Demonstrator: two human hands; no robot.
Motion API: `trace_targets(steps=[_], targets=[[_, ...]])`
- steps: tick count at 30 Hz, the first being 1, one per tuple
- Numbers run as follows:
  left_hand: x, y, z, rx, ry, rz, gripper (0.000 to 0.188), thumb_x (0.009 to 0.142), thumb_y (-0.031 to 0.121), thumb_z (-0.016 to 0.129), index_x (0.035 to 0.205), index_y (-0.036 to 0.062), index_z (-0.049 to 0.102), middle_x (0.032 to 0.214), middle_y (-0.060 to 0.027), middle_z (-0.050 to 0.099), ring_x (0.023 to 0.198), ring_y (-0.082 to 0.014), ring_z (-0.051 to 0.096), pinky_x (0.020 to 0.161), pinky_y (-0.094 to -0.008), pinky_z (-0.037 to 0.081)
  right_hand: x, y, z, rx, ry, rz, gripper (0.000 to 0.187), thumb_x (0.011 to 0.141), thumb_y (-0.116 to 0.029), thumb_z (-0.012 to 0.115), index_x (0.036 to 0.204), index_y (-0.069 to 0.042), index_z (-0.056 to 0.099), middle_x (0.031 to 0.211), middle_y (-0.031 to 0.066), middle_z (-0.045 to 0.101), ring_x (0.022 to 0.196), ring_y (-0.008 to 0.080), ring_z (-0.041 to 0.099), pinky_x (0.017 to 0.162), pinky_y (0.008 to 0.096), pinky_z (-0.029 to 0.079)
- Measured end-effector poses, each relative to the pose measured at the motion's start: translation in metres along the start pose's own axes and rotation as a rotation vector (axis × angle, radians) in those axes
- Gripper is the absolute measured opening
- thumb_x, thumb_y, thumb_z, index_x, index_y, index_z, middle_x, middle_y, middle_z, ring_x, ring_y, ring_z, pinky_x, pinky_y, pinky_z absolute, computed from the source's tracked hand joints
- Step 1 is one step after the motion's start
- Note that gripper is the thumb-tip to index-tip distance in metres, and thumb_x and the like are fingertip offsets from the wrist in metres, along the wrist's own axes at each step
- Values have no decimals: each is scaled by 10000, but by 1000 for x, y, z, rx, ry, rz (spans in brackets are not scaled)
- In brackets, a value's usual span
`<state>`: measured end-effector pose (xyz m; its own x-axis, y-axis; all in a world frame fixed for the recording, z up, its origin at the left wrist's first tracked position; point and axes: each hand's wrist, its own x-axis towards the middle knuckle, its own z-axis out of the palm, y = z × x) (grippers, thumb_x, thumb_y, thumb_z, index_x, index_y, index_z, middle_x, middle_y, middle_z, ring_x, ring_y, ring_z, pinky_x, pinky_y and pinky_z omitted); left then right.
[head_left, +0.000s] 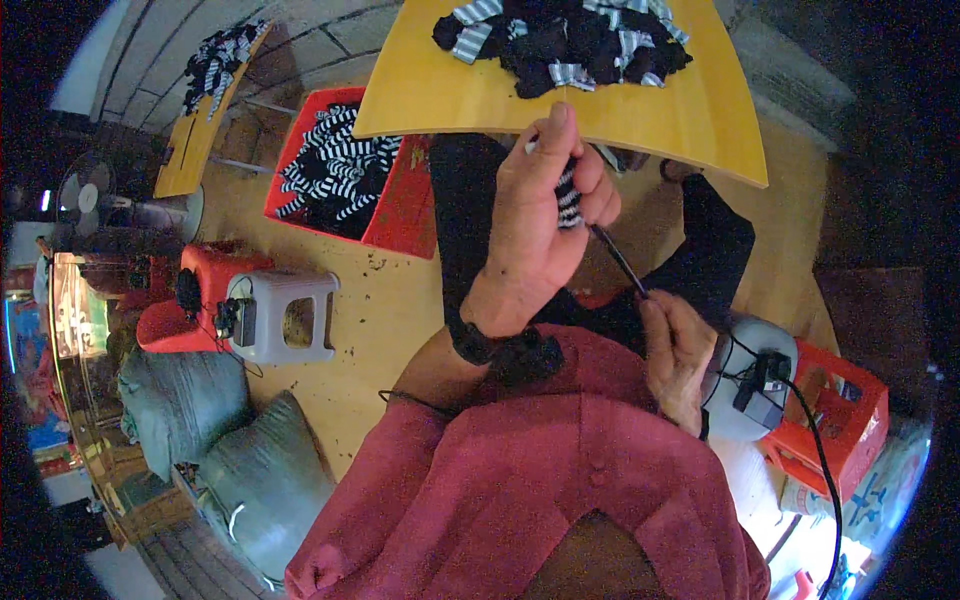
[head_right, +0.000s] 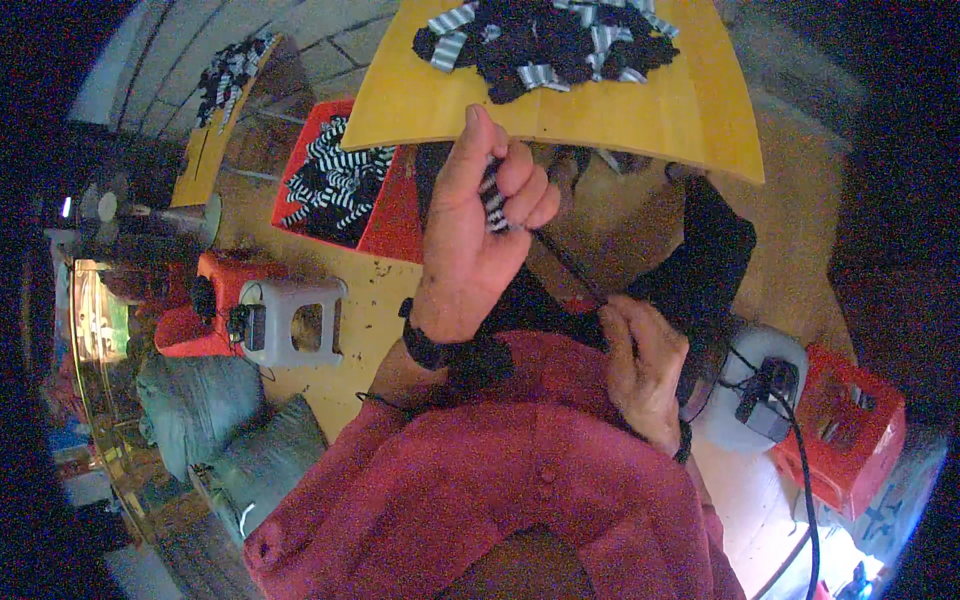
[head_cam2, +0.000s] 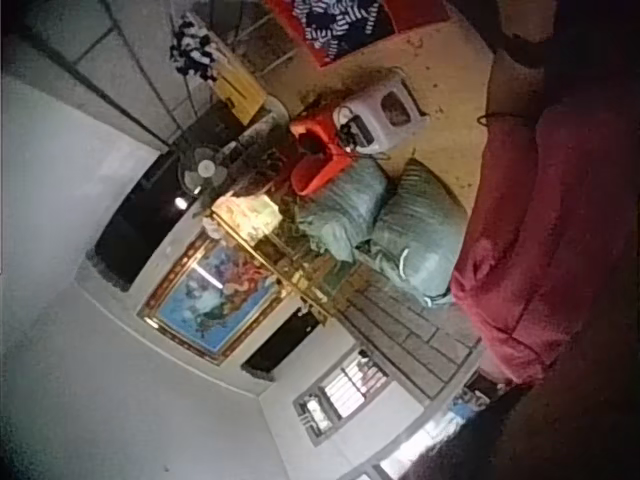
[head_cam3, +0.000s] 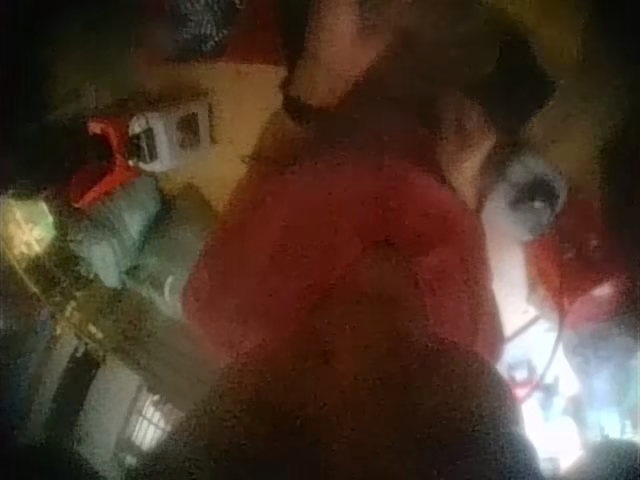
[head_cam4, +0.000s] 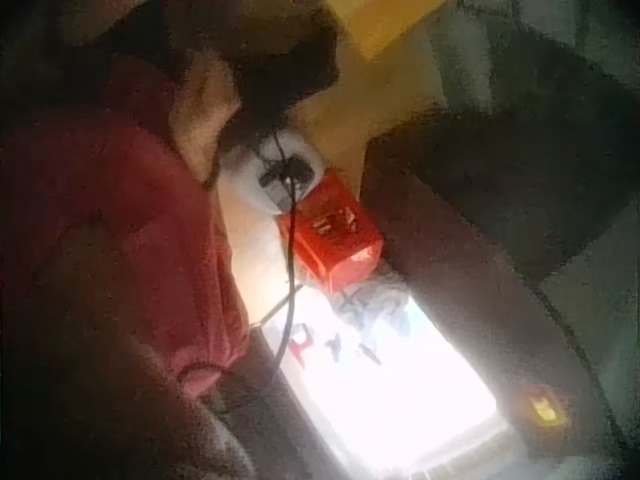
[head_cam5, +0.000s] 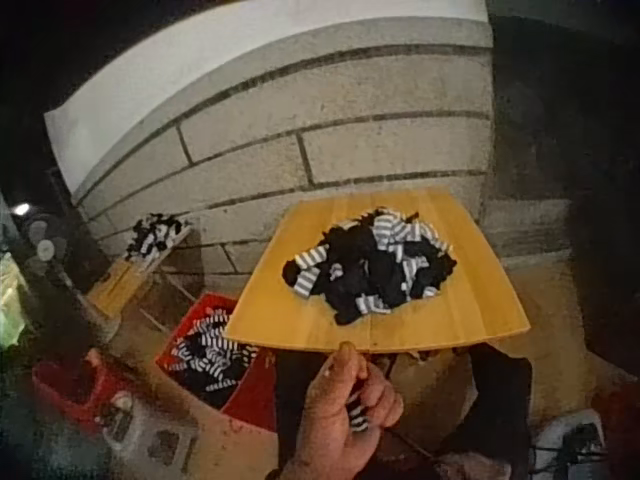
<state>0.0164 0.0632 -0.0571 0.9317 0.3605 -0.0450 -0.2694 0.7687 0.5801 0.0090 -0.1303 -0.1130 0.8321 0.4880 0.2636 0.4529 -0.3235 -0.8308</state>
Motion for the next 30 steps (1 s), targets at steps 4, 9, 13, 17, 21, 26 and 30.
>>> trace_targets(steps=[4,9,13,17,21,26,30], targets=[[-11,-1,14,60,-26,77,291,955,354,425,759,140,443,533,30,367,380,-72,280,415,-239,270,-6,-7,9,16,73,-24,78,785,19,605,861,35,611,758,167,627,651,277,628,586,321,485],[-25,-2,33,70,-154,137,276,957,344,423,757,154,423,476,47,289,366,-50,226,372,-229,198,-14,2,17,126,156,-87,103,834,-61,587,852,25,642,650,65,590,556,99,508,513,246,396],[-34,-18,31,28,-205,146,236,956,303,441,777,151,430,472,43,299,367,-57,241,371,-237,208,-11,-9,17,241,111,-8,75,788,-7,610,843,44,614,738,161,637,637,227,634,576,295,480],[-43,-37,31,214,-29,90,159,949,221,459,813,142,441,474,30,333,371,-67,272,372,-248,233,-1,-22,8,243,-5,72,73,815,-36,596,840,30,617,703,140,620,604,191,612,564,287,460],[-40,-22,21,275,-70,60,173,932,218,490,803,109,454,521,3,395,417,-92,366,399,-254,306,12,-32,15,303,-19,96,73,836,-44,581,829,20,617,690,126,616,607,165,603,562,284,457],[-23,6,22,392,-121,198,209,900,279,545,823,92,492,667,-29,498,533,-158,518,502,-289,434,9,-28,17,262,44,37,72,837,-29,575,839,28,618,717,120,636,617,171,603,572,287,469],[-17,23,22,121,-193,58,303,920,387,480,785,117,460,624,1,433,477,-138,442,470,-293,388,6,-30,16,243,29,35,81,838,-22,566,852,32,625,729,121,640,620,173,602,583,287,473]])
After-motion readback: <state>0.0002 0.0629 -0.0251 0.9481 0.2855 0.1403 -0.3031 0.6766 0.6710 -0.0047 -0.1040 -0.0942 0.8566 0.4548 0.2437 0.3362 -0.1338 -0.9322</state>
